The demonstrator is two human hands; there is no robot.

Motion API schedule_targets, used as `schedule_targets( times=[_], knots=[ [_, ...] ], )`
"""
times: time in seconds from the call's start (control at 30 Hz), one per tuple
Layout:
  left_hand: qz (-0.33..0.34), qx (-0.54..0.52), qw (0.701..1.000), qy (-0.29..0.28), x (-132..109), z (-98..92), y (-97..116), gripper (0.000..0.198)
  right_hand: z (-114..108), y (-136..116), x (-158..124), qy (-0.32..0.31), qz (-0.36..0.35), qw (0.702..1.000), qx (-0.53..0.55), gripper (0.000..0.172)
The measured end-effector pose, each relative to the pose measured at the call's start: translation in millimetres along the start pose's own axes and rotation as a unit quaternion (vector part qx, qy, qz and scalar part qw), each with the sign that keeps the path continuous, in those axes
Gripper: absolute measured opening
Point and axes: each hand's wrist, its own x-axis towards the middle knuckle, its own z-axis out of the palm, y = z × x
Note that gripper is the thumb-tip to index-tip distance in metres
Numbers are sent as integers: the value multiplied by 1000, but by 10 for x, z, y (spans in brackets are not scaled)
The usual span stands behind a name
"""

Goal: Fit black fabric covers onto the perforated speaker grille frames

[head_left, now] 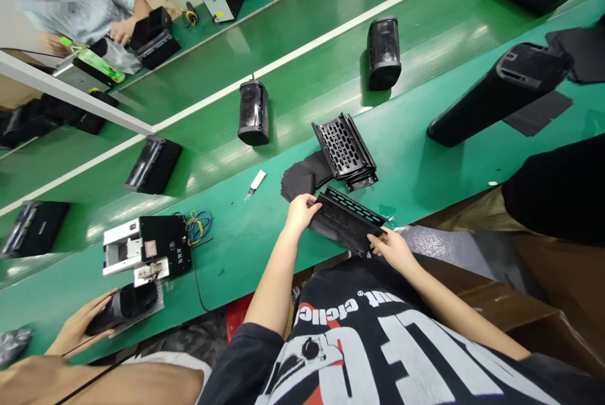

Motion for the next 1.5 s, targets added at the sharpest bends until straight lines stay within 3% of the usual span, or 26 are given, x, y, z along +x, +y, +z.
schedule_targets(
  times=[0.17, 0.27, 0.37, 0.47, 0.67, 0.83, 1.07, 1.5],
  knots=[
    [3, -168, 985, 40, -82, -187, 124, 18, -195, -311, 0, -14, -45, 999, 25, 30],
    [-41, -266, 962, 50, -232, -405, 290, 22, -322, -631, -43, -40, -59, 993, 97, 28],
    [-67, -347, 935, 25, -473, -668, 471, 26, -457, -957, -128, -21, -84, 985, 146, 31],
    [-62, -380, 923, 7, -736, -876, 624, 25, -573, -1242, -231, -16, -99, 982, 163, 34],
    [-28, -370, 926, 66, -1094, -1041, 799, 32, -664, -1686, -454, -54, -111, 977, 173, 34],
    [-18, -355, 929, 105, -1242, -1104, 859, 33, -666, -1798, -549, -54, -123, 975, 175, 33],
    [-22, -376, 922, 88, -1360, -1131, 809, 24, -646, -1859, -602, -57, -131, 972, 185, 30],
    [-16, -472, 877, 85, -1411, -1122, 792, 21, -599, -1900, -643, -63, -179, 969, 157, 27]
  ],
)
